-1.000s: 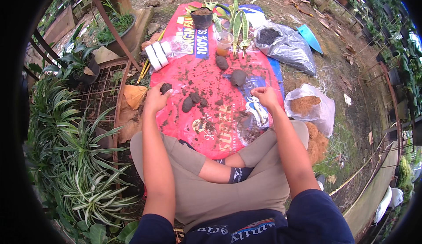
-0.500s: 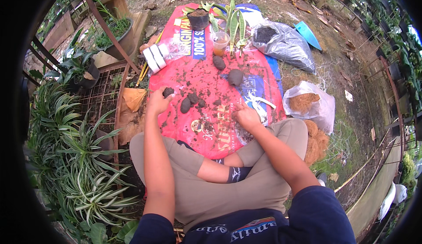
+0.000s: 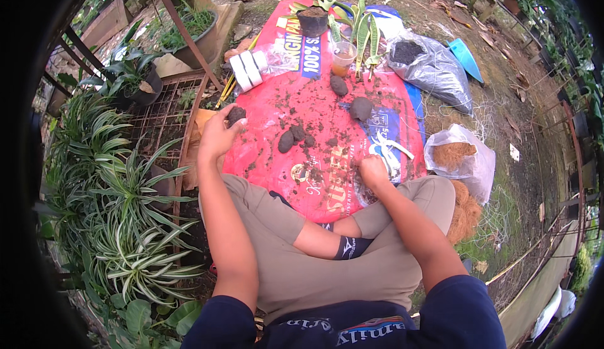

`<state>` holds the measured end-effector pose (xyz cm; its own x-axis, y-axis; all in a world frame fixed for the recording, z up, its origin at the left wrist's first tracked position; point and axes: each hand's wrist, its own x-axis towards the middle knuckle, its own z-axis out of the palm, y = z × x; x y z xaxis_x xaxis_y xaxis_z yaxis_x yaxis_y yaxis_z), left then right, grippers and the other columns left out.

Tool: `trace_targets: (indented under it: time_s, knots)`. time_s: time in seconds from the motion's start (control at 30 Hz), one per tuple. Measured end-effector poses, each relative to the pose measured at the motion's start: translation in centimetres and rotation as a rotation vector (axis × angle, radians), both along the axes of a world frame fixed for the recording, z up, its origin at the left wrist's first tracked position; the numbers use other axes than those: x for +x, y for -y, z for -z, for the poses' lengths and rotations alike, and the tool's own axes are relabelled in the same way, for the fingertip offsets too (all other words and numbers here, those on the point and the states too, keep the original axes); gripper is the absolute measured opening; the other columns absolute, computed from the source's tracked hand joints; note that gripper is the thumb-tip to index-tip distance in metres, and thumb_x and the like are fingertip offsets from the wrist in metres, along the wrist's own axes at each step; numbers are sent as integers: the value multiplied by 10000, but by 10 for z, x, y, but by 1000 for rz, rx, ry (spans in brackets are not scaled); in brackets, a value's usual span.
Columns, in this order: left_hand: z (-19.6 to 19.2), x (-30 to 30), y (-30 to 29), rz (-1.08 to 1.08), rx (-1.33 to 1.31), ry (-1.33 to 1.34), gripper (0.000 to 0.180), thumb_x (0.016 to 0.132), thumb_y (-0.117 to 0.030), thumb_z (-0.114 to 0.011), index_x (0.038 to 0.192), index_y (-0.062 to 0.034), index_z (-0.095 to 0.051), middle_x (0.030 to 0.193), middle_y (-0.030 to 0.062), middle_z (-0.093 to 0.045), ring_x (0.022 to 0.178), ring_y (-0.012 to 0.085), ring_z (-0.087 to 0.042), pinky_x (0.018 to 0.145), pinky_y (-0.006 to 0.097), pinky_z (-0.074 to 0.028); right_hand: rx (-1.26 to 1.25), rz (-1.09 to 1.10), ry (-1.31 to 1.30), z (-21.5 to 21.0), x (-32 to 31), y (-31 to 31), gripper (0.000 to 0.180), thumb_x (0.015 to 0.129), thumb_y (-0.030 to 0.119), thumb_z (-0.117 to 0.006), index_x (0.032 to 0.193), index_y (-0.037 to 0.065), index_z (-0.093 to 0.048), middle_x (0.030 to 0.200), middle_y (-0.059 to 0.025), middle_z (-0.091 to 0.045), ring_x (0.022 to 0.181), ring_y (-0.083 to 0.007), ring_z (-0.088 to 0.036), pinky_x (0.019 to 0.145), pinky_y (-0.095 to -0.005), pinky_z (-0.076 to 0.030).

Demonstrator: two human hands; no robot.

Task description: The person sits on the ground and uses their hands to break apart and mix soil on a red tarp. They handle small plant cuttings and soil clumps, repeatedly crumbling and combining them.

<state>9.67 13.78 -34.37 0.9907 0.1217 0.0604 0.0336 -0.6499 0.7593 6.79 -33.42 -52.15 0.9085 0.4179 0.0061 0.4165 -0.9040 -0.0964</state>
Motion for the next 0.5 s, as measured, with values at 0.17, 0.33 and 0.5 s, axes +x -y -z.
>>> trace_targets:
  time_s: [0.17, 0.33, 0.5]
  knots:
    - [-2, -26, -55, -158, -64, -31, 584, 916, -252, -851, 1408, 4, -665, 1054, 225, -793, 943, 290, -787, 856, 396, -593, 390, 377, -226, -37, 23, -23, 185, 875, 135, -807, 1018, 18, -826, 897, -193, -801, 810, -320, -794, 778, -431, -612]
    - [17, -23, -73, -359, -58, 150, 551, 953, -233, -829, 1412, 13, -650, 1052, 168, -777, 928, 215, -750, 866, 343, -573, 1017, 749, 12, -57, 68, -121, 207, 918, 178, -849, 1057, 25, -841, 941, -124, -840, 826, -158, -789, 767, -326, -598]
    - [14, -15, -78, -578, -334, 330, 555, 1036, -198, -772, 1489, 47, -565, 1154, 91, -749, 950, 121, -693, 856, 279, -549, 1512, 845, -252, -90, 93, -287, 212, 949, 110, -820, 1128, -5, -821, 965, -118, -836, 788, -127, -755, 713, -284, -577]
